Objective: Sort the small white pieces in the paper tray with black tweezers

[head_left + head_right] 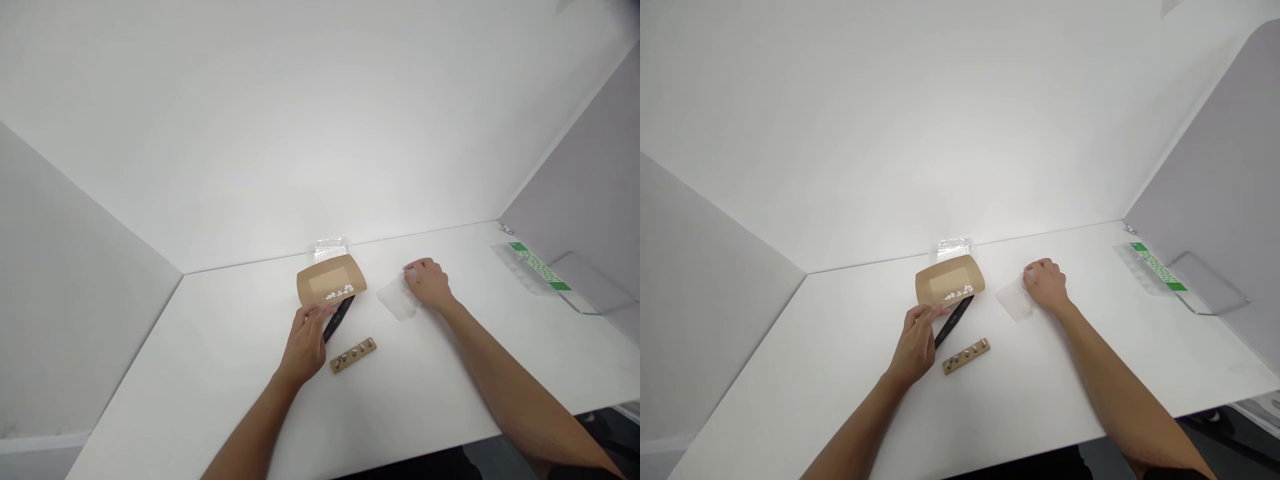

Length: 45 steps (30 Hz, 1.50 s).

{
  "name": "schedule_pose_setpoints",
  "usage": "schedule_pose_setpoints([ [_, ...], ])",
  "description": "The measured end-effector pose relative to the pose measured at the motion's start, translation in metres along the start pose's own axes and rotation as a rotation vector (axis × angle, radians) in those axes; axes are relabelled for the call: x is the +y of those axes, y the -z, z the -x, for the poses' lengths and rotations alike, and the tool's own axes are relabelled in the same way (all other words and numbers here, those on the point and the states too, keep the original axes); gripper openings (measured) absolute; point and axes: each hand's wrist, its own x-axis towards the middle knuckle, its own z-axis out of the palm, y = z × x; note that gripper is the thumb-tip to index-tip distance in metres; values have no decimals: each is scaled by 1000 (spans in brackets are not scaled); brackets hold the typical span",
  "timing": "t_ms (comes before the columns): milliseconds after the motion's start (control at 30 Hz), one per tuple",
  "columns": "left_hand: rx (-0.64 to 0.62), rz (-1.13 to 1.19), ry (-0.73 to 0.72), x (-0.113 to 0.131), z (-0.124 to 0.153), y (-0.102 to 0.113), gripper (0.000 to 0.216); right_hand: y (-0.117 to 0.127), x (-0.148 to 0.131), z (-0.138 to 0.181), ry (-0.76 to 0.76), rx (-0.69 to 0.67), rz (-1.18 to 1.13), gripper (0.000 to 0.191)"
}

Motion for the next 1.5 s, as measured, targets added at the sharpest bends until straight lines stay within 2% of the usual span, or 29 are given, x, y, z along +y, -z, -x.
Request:
schedule_pose_setpoints([
  [67,-2,7,2,2,-1,2,67,4,-5,4,81,-54,-40,38],
  [200,23,-7,-39,7,-4,5,61,26,3,10,403,-250,-199,50],
  [333,29,-26,-50,9,-5,6,54,43,7,16,484,-526,-188,98],
  [400,30,-35,-51,9,-5,6,51,43,2,18,470,-555,-149,112],
  [467,32,-43,-57,8,-5,5,49,39,-4,18,462,-508,-133,111],
  [567,34,-45,-63,8,-5,5,47,34,-12,17,490,-438,-162,98],
  [733,41,-40,-93,8,-6,6,48,37,-17,17,508,-439,-139,84],
  [1000,47,-26,-96,8,-7,7,42,42,-20,21,517,-472,-101,77],
  [1167,44,-25,-88,8,-6,7,40,41,-17,21,535,-442,-150,81],
  [1267,50,-23,-81,7,-5,6,39,45,-20,22,556,-366,-159,79],
  [1500,78,-3,-18,6,-2,3,36,53,-40,28,614,-48,-115,84],
])
